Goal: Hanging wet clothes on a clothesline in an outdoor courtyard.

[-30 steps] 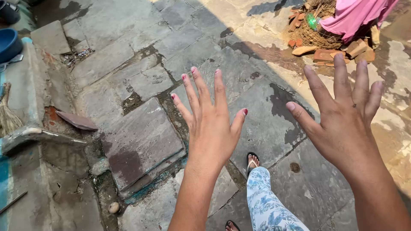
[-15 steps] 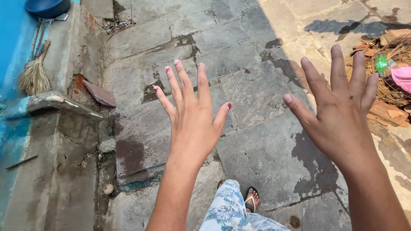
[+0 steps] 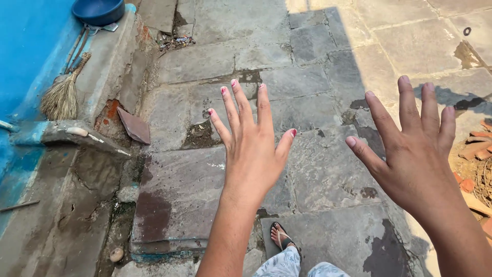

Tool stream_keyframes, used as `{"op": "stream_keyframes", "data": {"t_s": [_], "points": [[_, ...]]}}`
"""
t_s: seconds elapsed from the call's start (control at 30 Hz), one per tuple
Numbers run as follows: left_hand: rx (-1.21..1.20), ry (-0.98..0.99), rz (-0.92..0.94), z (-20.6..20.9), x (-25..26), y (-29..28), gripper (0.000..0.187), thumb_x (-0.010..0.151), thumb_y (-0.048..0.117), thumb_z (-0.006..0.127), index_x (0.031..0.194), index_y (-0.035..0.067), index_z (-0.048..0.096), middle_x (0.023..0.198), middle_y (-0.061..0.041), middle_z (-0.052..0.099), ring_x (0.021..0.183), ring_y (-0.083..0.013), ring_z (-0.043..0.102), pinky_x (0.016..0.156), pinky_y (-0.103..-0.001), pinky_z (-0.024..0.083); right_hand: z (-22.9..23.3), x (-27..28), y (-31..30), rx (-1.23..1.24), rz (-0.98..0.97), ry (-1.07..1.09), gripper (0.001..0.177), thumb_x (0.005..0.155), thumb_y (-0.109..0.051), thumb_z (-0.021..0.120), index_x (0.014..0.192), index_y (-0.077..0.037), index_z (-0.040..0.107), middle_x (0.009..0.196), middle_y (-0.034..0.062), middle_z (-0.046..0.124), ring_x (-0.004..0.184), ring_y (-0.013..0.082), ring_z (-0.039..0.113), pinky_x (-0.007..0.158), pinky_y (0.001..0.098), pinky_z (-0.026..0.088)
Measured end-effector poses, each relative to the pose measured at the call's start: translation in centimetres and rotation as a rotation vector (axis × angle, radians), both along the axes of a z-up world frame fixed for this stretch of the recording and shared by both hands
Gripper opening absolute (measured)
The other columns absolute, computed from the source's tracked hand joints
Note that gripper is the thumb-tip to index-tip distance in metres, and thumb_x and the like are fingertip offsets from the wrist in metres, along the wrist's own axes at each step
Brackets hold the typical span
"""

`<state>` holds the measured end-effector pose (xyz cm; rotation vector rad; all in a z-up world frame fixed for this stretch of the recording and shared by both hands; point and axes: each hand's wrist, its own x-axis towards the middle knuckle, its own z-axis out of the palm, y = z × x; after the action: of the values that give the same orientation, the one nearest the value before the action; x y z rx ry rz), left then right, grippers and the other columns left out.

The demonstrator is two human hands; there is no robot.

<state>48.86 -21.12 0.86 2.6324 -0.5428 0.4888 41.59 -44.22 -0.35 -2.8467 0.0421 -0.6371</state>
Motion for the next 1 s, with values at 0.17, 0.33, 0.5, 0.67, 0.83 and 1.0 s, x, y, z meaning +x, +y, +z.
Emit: {"op": "stream_keyframes", "data": {"t_s": [0.17, 0.33, 0.5, 0.67, 0.83, 1.0], "points": [[0.009, 0.019, 0.028, -0.3, 8.4, -1.5, 0.092, 0.089, 0.043, 0.072, 0.156, 0.001, 0.026, 0.161, -0.038, 0.007, 0.152, -0.0528, 0.002, 0.116, -0.073, 0.0, -0.6, 9.4, -1.3, -0.014, 0.044, 0.015, 0.075, 0.094, -0.062, 0.05, 0.157, -0.021, 0.042, 0.169, 0.0285, 0.016, 0.158, 0.0461, 0.001, 0.121, 0.0653, -0.002], [0.018, 0.05, 0.06, -1.3, 17.1, -3.1, 0.092, 0.088, 0.043, 0.073, 0.155, 0.001, 0.027, 0.16, -0.038, 0.006, 0.151, -0.0526, 0.002, 0.115, -0.074, 0.0, -1.1, 19.1, -1.9, 0.031, 0.098, 0.05, 0.075, 0.095, -0.061, 0.052, 0.157, -0.019, 0.043, 0.17, 0.0281, 0.016, 0.159, 0.0454, 0.0, 0.121, 0.0655, -0.002], [0.033, 0.032, 0.103, -1.4, 27.8, -4.3, 0.09, 0.087, 0.042, 0.073, 0.154, 0.001, 0.029, 0.161, -0.038, 0.007, 0.152, -0.0521, 0.003, 0.115, -0.074, 0.001, -1.9, 31.8, -3.0, 0.05, 0.172, 0.039, 0.074, 0.094, -0.06, 0.053, 0.156, -0.02, 0.045, 0.171, 0.0265, 0.017, 0.159, 0.0445, 0.0, 0.121, 0.0655, -0.002], [0.046, -0.025, 0.143, 0.2, 39.3, -4.9, 0.089, 0.086, 0.042, 0.074, 0.153, 0.001, 0.031, 0.16, -0.038, 0.009, 0.152, -0.0518, 0.005, 0.116, -0.074, 0.002, -0.7, 45.0, -3.4, 0.004, 0.242, -0.008, 0.072, 0.094, -0.059, 0.053, 0.154, -0.02, 0.047, 0.169, 0.0259, 0.018, 0.158, 0.0452, 0.001, 0.12, 0.0661, -0.002], [0.029, -0.074, 0.188, 1.1, 46.7, -3.6, 0.087, 0.088, 0.041, 0.073, 0.154, 0.001, 0.033, 0.162, -0.037, 0.011, 0.153, -0.0514, 0.007, 0.117, -0.075, 0.006, 0.9, 54.9, -1.1, 0.02, 0.346, -0.018, 0.071, 0.097, -0.059, 0.051, 0.157, -0.02, 0.045, 0.171, 0.0248, 0.019, 0.16, 0.0454, 0.003, 0.123, 0.0667, -0.001], [0.009, -0.092, 0.191, 0.3, 54.9, -0.8, 0.087, 0.087, 0.041, 0.073, 0.153, 0.001, 0.033, 0.161, -0.038, 0.012, 0.153, -0.0522, 0.007, 0.117, -0.075, 0.006, 0.1, 63.8, 2.1, -0.018, 0.403, -0.048, 0.072, 0.097, -0.06, 0.051, 0.156, -0.02, 0.045, 0.17, 0.0261, 0.019, 0.158, 0.0481, 0.005, 0.122, 0.0669, 0.0]]}}
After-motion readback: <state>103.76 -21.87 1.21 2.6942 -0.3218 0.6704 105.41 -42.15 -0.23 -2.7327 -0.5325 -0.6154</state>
